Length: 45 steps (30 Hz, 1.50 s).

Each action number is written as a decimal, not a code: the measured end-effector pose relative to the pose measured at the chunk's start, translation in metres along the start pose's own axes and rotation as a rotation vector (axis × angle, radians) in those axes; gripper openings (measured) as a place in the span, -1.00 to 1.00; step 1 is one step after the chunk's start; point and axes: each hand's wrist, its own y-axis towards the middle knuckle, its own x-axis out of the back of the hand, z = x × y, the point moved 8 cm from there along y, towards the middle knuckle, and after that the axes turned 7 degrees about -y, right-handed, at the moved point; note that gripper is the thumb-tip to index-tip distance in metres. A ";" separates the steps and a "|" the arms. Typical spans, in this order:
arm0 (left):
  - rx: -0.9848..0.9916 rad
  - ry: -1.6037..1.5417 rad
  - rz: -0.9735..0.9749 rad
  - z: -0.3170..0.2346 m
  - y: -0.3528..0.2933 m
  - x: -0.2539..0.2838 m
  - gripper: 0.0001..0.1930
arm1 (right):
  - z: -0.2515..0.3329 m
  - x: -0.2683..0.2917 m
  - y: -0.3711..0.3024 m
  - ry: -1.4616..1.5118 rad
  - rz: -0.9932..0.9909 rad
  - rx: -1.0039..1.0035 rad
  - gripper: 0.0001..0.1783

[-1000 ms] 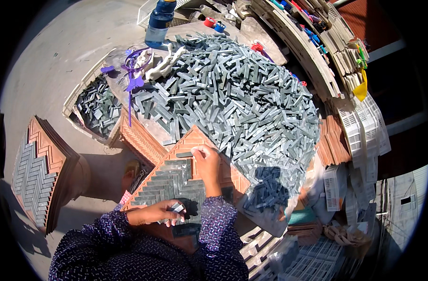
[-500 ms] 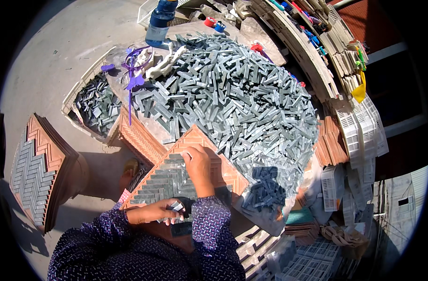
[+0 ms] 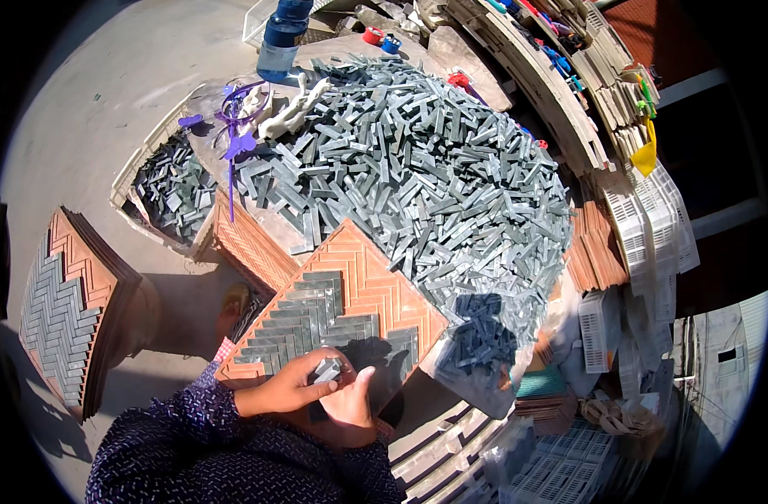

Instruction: The person arranges small rectangular tiles onto a square board in a herringbone pattern. They pick tiles from a large pile and place them one by one, completing the pattern on one board before moving to another.

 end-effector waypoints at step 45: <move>0.004 0.785 -0.653 -0.064 -0.024 0.174 -0.77 | -0.001 0.013 -0.008 0.595 0.145 0.093 -0.65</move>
